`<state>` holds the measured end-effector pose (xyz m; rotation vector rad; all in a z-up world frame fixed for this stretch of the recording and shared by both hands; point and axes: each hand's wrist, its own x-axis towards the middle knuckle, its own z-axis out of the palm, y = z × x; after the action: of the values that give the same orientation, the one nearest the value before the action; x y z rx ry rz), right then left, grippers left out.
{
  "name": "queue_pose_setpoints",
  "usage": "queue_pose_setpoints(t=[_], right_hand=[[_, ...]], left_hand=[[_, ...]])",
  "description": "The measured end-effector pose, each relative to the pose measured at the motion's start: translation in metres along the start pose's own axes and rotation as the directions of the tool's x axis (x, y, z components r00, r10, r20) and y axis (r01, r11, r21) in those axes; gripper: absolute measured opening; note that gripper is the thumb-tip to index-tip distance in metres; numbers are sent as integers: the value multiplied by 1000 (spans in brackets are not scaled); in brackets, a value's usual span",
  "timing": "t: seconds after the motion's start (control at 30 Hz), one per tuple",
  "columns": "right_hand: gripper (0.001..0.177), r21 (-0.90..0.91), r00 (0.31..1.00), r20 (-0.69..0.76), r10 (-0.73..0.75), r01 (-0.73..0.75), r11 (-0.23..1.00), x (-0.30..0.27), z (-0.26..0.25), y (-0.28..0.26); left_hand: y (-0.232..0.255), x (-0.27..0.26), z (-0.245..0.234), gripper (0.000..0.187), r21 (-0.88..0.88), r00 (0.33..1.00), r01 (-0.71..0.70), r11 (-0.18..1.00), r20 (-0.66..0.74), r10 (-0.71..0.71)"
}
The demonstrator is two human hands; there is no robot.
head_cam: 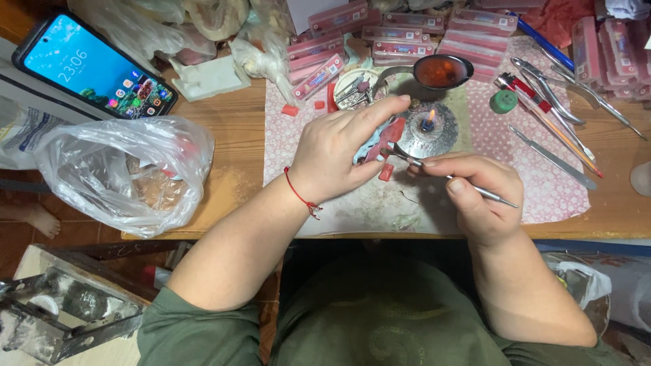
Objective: Applying melted wax to a dental mold using a metal probe
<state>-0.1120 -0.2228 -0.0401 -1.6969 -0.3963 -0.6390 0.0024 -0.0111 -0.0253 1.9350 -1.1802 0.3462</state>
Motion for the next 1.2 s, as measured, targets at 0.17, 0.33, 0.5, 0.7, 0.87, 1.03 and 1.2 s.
queue_pose_setpoints(t=[0.17,0.33,0.5,0.7,0.87,1.03,1.2], right_hand=[[37,-13,1000,3,6,-5,1000,0,-2,2],[35,-1,1000,27,-15,15,1000,2,-1,0],[34,-20,1000,26,-13,14,1000,-5,-4,7],[35,31,1000,-1,-27,27,999,2,-2,2],[35,83,999,-11,-41,42,996,2,-2,7],[34,96,998,-5,-62,63,993,1,-4,11],[37,92,998,-22,-56,58,994,3,1,4]], left_hand=[[0,1,-1,85,2,1000,8,1000,0,-8],[1,3,-2,85,-39,1000,18,999,0,-18],[0,4,0,84,-71,1000,28,997,-7,-29],[3,5,-2,81,-171,1000,11,985,-6,-12],[1,6,0,75,-217,1000,7,976,-23,-12],[3,6,0,71,-243,999,9,970,-36,-19],[3,7,-2,71,-233,999,10,972,-37,-19]])
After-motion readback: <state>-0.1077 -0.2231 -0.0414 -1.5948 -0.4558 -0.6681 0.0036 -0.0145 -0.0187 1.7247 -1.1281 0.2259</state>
